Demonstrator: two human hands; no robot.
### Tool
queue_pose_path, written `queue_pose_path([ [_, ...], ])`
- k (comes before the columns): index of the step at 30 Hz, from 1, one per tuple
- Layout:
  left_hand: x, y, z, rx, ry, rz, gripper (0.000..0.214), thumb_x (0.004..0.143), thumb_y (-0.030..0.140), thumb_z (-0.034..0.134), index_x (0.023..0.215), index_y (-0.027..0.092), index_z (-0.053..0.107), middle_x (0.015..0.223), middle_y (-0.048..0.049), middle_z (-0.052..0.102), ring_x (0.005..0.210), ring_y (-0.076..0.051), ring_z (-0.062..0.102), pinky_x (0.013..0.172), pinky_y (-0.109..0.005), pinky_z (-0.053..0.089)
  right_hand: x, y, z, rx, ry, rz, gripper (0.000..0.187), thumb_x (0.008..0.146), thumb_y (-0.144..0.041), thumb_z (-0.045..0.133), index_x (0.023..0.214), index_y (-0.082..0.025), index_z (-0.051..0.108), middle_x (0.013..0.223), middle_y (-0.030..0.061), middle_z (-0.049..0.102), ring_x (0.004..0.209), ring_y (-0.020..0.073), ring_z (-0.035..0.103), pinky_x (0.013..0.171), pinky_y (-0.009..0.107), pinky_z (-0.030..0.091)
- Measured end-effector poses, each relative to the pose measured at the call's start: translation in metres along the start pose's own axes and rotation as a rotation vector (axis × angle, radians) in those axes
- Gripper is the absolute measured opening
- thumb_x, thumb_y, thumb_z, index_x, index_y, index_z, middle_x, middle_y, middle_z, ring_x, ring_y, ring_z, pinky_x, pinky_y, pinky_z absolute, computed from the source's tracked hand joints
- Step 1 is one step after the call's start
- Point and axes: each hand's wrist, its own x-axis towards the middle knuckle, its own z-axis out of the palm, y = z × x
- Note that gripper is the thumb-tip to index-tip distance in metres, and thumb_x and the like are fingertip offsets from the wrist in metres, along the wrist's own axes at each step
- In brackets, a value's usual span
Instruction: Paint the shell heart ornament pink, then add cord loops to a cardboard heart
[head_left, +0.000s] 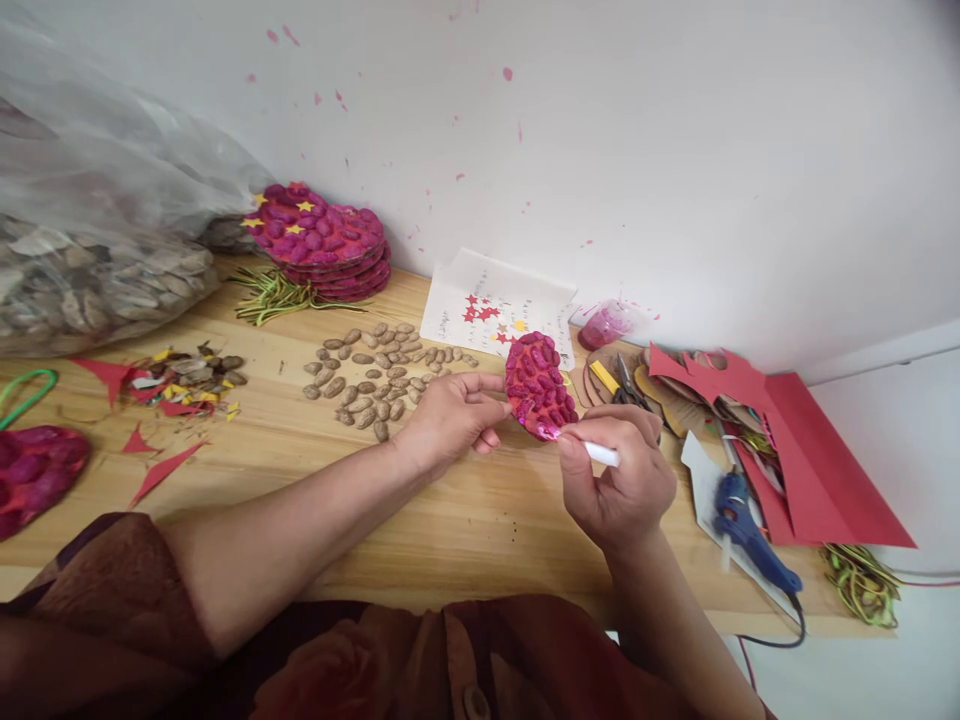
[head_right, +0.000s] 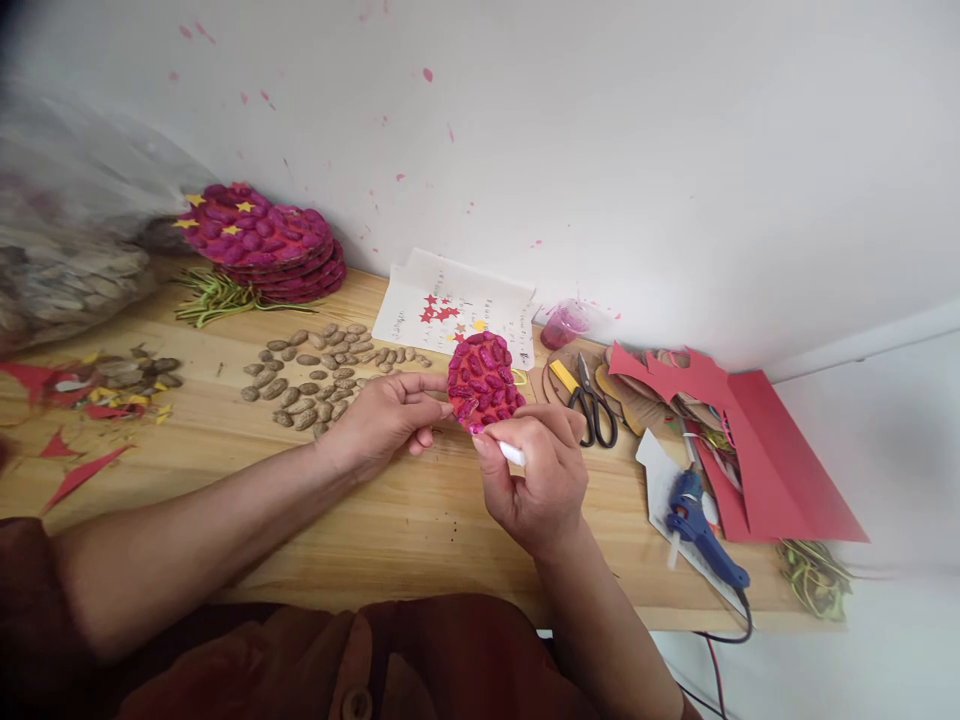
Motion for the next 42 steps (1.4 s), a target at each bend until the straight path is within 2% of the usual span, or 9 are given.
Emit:
queue_pose_path([
  [20,-0.0001,0.0049,0.0012,-0.085,0.033,-0.058,0.020,0.078,0.007,0.075,0.098,0.010,0.074,0.076,-0.0030,0.076,0.037,-0.004,0.051,0.035,-0.015,0.040,-0.0018,0.0057,-0.0010,0.051,-0.003,0.052,0.009,0.090,-0.018,0.068,0.093,-0.023,0.061,0.077,-0.0008,0.070,0.077,0.0188,0.068,0.078,0.037,0.047],
  [25,0.0009,0.0047,0.0009,-0.093,0.010,-0.048,0.016,0.077,0.007,0.076,0.093,0.011,0.076,0.075,-0.0038,0.077,0.037,-0.003,0.051,0.034,-0.014,0.038,-0.0011,0.0069,-0.0034,0.040,0.028,0.055,0.010,0.090,-0.017,0.068,0.091,-0.023,0.060,0.075,-0.0008,0.069,0.075,0.0190,0.067,0.076,0.037,0.047],
  [42,0.0008,0.0033,0.0012,-0.086,0.029,-0.052,0.021,0.079,0.004,0.074,0.100,0.008,0.074,0.077,-0.0048,0.077,0.036,-0.004,0.051,0.033,-0.015,0.039,-0.0021,0.0085,-0.0028,0.107,0.015,0.088,0.009,0.090,-0.017,0.068,0.094,-0.023,0.062,0.078,0.0001,0.069,0.077,0.0195,0.066,0.077,0.039,0.047],
])
